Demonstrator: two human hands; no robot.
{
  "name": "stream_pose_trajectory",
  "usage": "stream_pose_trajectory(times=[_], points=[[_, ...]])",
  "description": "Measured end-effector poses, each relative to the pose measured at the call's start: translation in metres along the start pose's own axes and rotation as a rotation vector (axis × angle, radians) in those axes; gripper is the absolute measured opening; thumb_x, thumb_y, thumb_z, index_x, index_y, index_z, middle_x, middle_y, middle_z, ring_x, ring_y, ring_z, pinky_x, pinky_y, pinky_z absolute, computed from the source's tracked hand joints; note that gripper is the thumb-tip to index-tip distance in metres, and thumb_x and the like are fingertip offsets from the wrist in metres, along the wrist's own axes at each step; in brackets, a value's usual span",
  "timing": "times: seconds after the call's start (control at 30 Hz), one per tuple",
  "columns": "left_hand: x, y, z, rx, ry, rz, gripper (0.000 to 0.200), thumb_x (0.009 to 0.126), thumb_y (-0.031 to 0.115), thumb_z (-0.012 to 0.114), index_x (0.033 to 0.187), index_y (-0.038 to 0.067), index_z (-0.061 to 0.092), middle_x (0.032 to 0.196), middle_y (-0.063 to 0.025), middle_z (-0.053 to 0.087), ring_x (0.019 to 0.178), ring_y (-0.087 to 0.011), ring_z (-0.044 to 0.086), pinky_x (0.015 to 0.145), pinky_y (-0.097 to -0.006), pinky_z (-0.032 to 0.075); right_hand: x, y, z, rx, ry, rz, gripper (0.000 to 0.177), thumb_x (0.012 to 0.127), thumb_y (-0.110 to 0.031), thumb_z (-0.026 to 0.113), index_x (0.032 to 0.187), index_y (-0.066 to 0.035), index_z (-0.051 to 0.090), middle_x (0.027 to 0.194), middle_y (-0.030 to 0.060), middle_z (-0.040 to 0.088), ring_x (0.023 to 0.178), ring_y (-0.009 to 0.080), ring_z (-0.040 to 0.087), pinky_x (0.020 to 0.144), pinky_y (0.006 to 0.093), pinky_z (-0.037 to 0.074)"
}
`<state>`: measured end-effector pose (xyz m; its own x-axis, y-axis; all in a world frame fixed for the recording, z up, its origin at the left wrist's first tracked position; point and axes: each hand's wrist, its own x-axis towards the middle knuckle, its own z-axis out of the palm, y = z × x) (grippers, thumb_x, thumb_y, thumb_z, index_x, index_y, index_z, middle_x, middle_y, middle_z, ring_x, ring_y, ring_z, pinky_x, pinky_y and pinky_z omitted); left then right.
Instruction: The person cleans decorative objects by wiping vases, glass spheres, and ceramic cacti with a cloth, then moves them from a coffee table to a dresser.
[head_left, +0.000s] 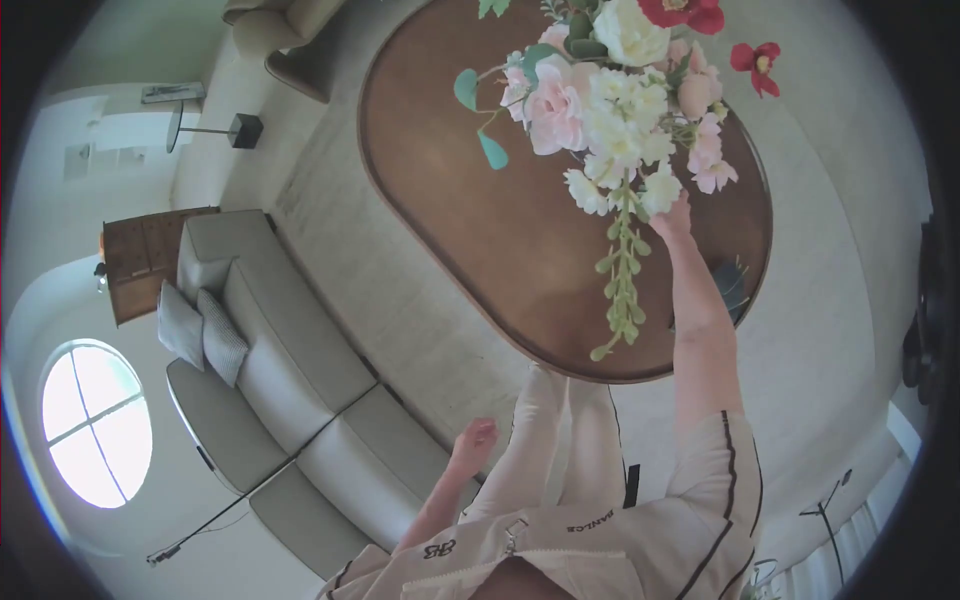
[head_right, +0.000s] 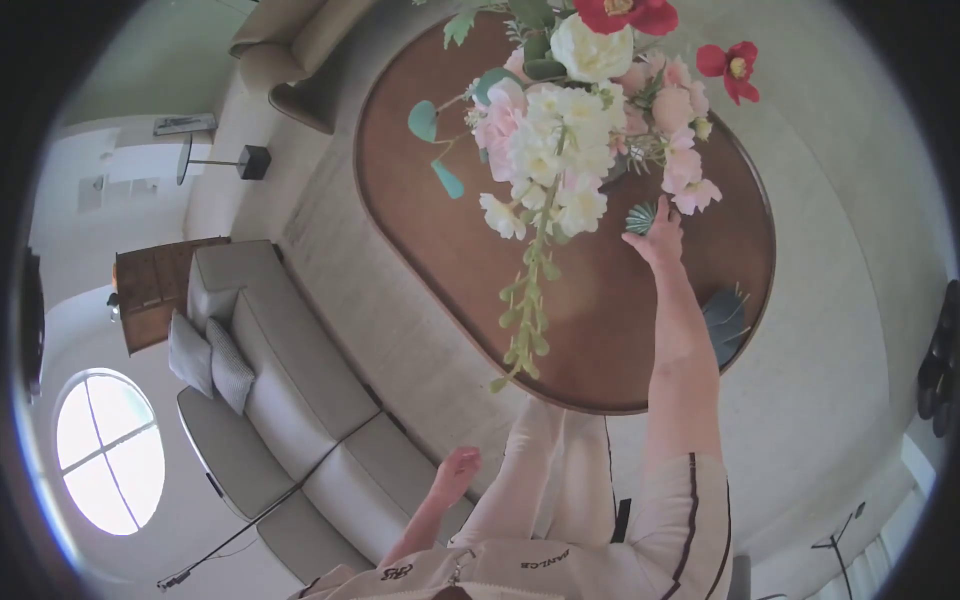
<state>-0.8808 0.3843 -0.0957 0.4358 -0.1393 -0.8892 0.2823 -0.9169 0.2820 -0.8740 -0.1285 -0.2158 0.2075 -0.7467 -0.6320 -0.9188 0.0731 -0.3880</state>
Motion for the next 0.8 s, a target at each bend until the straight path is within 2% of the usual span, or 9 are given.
stream_pose_trajectory(times=[0.1, 0.2, 0.27, 0.3, 0.4, 0.5, 0.6, 0.7, 0.8], points=[[0.0, -0.006, 0.004, 0.008, -0.018, -0.02, 0.029, 0.09, 0.03, 0.054, 0.114, 0.014, 0.059, 0.111, -0.0119, 0.065, 0.101, -0.0246, 0.062, 0.089, -0.0331, 0.045, 0.006, 0.01, 0.009, -0.017, 0.008, -0.01, 0.104, 0.067, -0.039, 0.079, 0.144, -0.007, 0.017, 0.141, 0.0126, 0.035, 0.133, 0.0319, 0.03, 0.104, 0.0477, 0.037], [0.005, -0.012, 0.012, 0.021, -0.031, -0.029, 0.028, 0.089, 0.027, 0.054, 0.114, 0.017, 0.059, 0.108, -0.0107, 0.067, 0.097, -0.0238, 0.064, 0.088, -0.0317, 0.045, 0.019, 0.021, 0.019, -0.103, 0.011, -0.039, 0.106, 0.068, -0.048, 0.076, 0.144, -0.004, 0.016, 0.144, 0.0092, 0.027, 0.131, 0.0304, 0.03, 0.1, 0.0477, 0.041], [0.009, -0.012, 0.016, 0.04, -0.038, -0.001, 0.025, 0.088, 0.027, 0.052, 0.11, 0.019, 0.059, 0.106, -0.0083, 0.067, 0.095, -0.0241, 0.065, 0.085, -0.0313, 0.045, 0.041, 0.033, 0.036, -0.101, 0.098, -0.04, 0.068, 0.071, -0.056, 0.069, 0.102, -0.003, 0.041, 0.145, 0.0154, 0.024, 0.123, 0.0324, 0.039, 0.09, 0.0456, 0.046], [0.01, -0.009, 0.018, 0.045, -0.039, 0.006, 0.024, 0.087, 0.027, 0.051, 0.109, 0.019, 0.059, 0.106, -0.0077, 0.068, 0.094, -0.0241, 0.065, 0.084, -0.0312, 0.045, 0.047, 0.035, 0.041, -0.1, 0.12, -0.04, 0.062, 0.072, -0.059, 0.067, 0.091, -0.003, 0.047, 0.145, 0.0169, 0.024, 0.121, 0.0329, 0.041, 0.087, 0.0451, 0.048], [0.009, 0.002, 0.019, 0.024, -0.061, 0.013, 0.022, 0.09, 0.027, 0.053, 0.109, 0.017, 0.057, 0.106, -0.0096, 0.067, 0.096, -0.024, 0.064, 0.087, -0.0311, 0.047, 0.046, 0.033, 0.044, -0.085, 0.167, -0.029, 0.069, 0.072, -0.055, 0.071, 0.106, 0.002, 0.053, 0.138, 0.0192, 0.031, 0.117, 0.0394, 0.045, 0.086, 0.0499, 0.049], [0.015, -0.004, 0.019, -0.029, -0.025, 0.056, 0.023, 0.088, 0.024, 0.057, 0.108, 0.014, 0.061, 0.102, -0.0094, 0.068, 0.098, -0.0205, 0.064, 0.088, -0.0297, 0.049, 0.04, 0.039, 0.042, -0.105, 0.187, -0.138, 0.077, 0.069, -0.053, 0.073, 0.115, 0.005, 0.05, 0.124, 0.0239, 0.041, 0.109, 0.0461, 0.048, 0.086, 0.0522, 0.046], [0.016, 0.004, 0.014, -0.008, -0.032, 0.013, 0.024, 0.087, 0.027, 0.057, 0.109, 0.016, 0.061, 0.108, -0.0083, 0.066, 0.101, -0.0212, 0.063, 0.091, -0.0299, 0.046, 0.028, 0.041, 0.035, -0.044, 0.191, -0.174, 0.072, 0.065, -0.044, 0.07, 0.117, -0.001, 0.045, 0.122, 0.0251, 0.043, 0.106, 0.0469, 0.049, 0.082, 0.0529, 0.045], [0.013, 0.008, 0.01, -0.004, -0.006, 0.07, 0.023, 0.089, 0.024, 0.056, 0.11, 0.014, 0.061, 0.107, -0.0089, 0.067, 0.102, -0.0214, 0.062, 0.09, -0.0309, 0.047, 0.001, 0.037, 0.025, 0.223, 0.134, 0.003, 0.083, 0.065, -0.039, 0.071, 0.136, -0.014, 0.035, 0.125, 0.018, 0.046, 0.111, 0.0357, 0.05, 0.084, 0.0455, 0.048], [0.002, 0.028, 0.003, -0.011, -0.03, 0.091, 0.027, 0.089, 0.023, 0.053, 0.113, 0.012, 0.059, 0.109, -0.0097, 0.065, 0.1, -0.0219, 0.062, 0.09, -0.0308, 0.046, -0.062, 0.022, 0.006, 0.726, -0.077, 0.138, 0.076, 0.077, -0.037, 0.073, 0.139, -0.02, 0.033, 0.131, 0.0121, 0.046, 0.113, 0.0277, 0.053, 0.092, 0.0435, 0.046]])
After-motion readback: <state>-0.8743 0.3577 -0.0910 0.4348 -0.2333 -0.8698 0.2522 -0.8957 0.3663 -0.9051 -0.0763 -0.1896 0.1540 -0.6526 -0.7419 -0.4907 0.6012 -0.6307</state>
